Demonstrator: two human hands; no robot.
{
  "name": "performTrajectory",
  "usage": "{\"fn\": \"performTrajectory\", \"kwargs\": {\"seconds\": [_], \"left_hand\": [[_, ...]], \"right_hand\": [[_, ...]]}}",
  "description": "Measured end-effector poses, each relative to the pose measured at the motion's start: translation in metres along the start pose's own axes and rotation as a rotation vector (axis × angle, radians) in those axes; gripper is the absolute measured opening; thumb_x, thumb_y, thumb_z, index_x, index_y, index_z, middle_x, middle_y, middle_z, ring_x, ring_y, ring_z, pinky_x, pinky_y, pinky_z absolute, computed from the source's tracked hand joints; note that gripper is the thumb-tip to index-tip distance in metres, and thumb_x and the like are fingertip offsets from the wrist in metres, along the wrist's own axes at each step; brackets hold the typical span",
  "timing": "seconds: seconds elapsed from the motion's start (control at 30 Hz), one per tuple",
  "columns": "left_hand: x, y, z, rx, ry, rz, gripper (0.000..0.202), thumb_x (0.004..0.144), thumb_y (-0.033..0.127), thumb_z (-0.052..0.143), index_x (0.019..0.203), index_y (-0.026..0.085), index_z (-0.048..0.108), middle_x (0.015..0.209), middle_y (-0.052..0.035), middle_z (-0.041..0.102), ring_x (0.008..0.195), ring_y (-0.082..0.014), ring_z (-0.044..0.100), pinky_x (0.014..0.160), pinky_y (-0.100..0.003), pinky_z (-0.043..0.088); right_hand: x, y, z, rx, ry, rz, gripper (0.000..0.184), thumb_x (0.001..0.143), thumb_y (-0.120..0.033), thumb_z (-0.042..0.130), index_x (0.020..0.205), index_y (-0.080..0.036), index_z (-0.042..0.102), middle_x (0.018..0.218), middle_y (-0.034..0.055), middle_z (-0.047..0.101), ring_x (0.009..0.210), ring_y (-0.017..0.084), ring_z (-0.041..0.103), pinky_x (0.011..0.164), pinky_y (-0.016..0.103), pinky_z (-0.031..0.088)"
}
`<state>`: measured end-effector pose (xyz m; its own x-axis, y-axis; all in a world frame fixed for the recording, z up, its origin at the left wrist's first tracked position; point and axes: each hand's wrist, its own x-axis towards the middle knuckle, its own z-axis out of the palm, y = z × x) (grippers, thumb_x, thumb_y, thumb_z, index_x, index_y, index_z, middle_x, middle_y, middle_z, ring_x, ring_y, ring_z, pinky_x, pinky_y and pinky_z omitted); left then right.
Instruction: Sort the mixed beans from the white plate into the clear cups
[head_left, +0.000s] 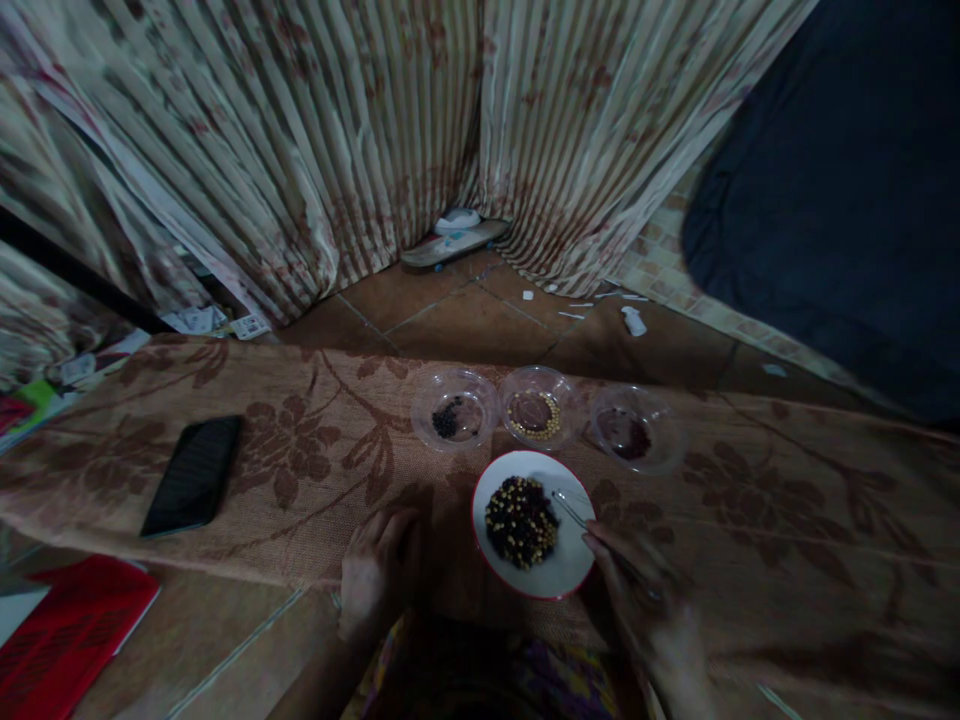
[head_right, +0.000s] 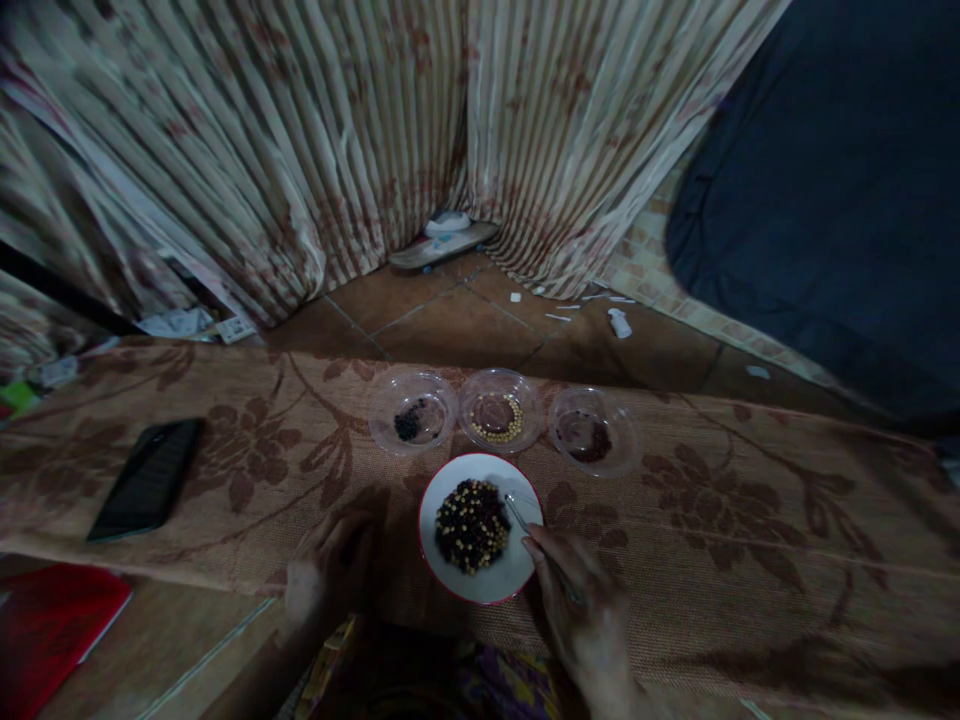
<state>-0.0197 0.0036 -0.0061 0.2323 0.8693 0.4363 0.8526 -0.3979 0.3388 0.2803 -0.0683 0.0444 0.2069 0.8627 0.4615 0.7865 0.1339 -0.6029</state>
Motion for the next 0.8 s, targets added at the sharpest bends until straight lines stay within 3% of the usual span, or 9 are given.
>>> {"fn": "performTrajectory", "kwargs": {"seconds": [0.13, 0.27, 0.47, 0.67, 0.8], "left_hand": [[-0.003, -0.003, 0.002, 0.002, -0.016, -0.009, 0.017, 0.097, 0.028, 0.053, 0.098, 0.023, 0.069, 0.093, -0.0040, 0.073, 0.080, -0.0184, 0.068, 0.075, -0.030, 0.053], [-0.004, -0.006, 0.005, 0.001, -0.007, -0.003, 0.016, 0.097, 0.029, 0.053, 0.099, 0.025, 0.069, 0.095, -0.0034, 0.073, 0.081, -0.0191, 0.068, 0.073, -0.030, 0.053], [-0.001, -0.006, 0.004, -0.004, 0.042, 0.025, 0.021, 0.097, 0.033, 0.049, 0.098, 0.025, 0.068, 0.090, -0.0049, 0.073, 0.077, -0.0206, 0.069, 0.069, -0.032, 0.054], [0.000, -0.003, 0.001, -0.008, 0.012, 0.010, 0.019, 0.096, 0.031, 0.051, 0.097, 0.025, 0.069, 0.090, -0.0050, 0.073, 0.077, -0.0198, 0.069, 0.071, -0.031, 0.054], [-0.001, -0.003, 0.001, 0.012, -0.004, -0.007, 0.019, 0.096, 0.030, 0.052, 0.097, 0.024, 0.070, 0.092, -0.0053, 0.074, 0.079, -0.0201, 0.069, 0.073, -0.032, 0.054]], "right_hand": [[0.011, 0.006, -0.016, -0.100, 0.089, 0.047, 0.017, 0.092, -0.038, 0.065, 0.097, -0.028, 0.078, 0.090, 0.0039, 0.079, 0.076, 0.019, 0.074, 0.067, 0.029, 0.059], [0.036, 0.028, -0.037, -0.257, 0.240, 0.046, 0.019, 0.091, -0.039, 0.065, 0.094, -0.026, 0.079, 0.087, 0.0054, 0.078, 0.074, 0.022, 0.073, 0.066, 0.032, 0.057], [0.055, 0.057, -0.043, -0.206, 0.355, 0.065, 0.025, 0.091, -0.039, 0.063, 0.102, -0.021, 0.078, 0.105, 0.0105, 0.077, 0.095, 0.028, 0.073, 0.075, 0.039, 0.057], [0.035, 0.042, -0.037, -0.106, 0.401, 0.253, 0.026, 0.088, -0.044, 0.068, 0.088, -0.020, 0.078, 0.086, 0.0082, 0.077, 0.079, 0.025, 0.072, 0.071, 0.037, 0.056], [0.022, 0.022, -0.029, 0.066, 0.305, 0.367, 0.027, 0.083, -0.048, 0.072, 0.083, -0.021, 0.078, 0.089, 0.0083, 0.076, 0.082, 0.024, 0.072, 0.071, 0.035, 0.058]]}}
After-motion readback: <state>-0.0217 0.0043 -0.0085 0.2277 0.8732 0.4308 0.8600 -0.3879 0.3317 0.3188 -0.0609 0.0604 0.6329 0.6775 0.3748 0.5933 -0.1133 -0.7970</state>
